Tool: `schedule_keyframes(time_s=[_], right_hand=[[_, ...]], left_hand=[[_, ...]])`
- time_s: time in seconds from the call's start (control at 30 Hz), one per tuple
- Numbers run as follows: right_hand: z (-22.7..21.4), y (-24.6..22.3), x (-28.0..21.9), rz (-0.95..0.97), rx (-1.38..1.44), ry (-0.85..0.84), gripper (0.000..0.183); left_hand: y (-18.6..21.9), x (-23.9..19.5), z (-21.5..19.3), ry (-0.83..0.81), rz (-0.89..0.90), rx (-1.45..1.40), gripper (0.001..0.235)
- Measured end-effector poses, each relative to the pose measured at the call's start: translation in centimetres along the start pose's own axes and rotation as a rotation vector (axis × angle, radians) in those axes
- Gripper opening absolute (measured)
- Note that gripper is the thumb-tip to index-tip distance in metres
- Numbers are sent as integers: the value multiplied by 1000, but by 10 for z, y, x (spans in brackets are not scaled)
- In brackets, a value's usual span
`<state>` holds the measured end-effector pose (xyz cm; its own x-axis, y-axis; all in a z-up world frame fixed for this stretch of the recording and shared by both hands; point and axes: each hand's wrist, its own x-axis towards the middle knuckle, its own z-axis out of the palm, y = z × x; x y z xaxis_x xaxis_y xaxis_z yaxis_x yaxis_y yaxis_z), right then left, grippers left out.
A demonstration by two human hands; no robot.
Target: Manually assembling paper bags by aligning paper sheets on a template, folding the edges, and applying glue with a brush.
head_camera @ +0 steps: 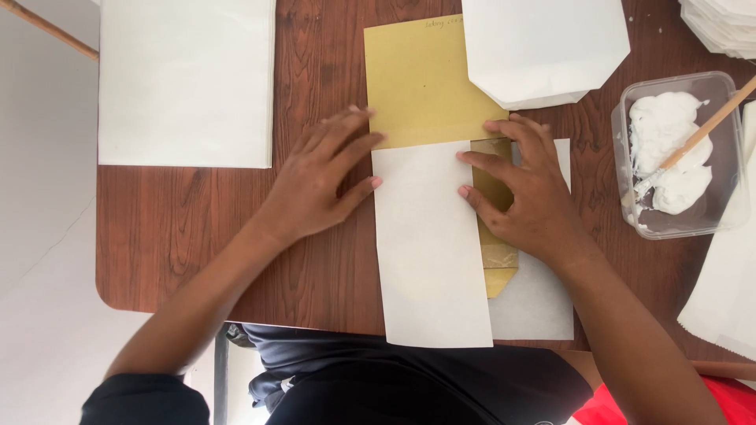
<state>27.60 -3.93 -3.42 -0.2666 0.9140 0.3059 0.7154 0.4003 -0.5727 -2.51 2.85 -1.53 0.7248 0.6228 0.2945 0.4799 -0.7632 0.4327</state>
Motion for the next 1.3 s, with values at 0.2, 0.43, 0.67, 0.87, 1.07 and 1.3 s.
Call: schedule_keyframes(time_s=[0.2, 0.43, 0.67, 0.87, 1.07, 1.3], right_hand=[[9, -22, 0, -2, -7, -3, 33], [15, -29, 1, 5, -174, -46, 31], [14, -31, 3, -37, -213, -68, 24], [16, -29, 5, -44, -211, -129, 33], [16, -26, 7, -36, -219, -141, 32], [13, -24, 5, -20, -200, -171, 31]], left_hand=[[-25, -14, -6, -135, -85, 198, 58], [-30, -20, -3, -33, -50, 199, 47], [-35, -19, 0, -59, -46, 69, 59], [-35, -21, 2, -70, -72, 97, 65], [-36, -22, 1, 16, 37, 105, 46], [-36, -25, -2, -11, 84, 55, 38]])
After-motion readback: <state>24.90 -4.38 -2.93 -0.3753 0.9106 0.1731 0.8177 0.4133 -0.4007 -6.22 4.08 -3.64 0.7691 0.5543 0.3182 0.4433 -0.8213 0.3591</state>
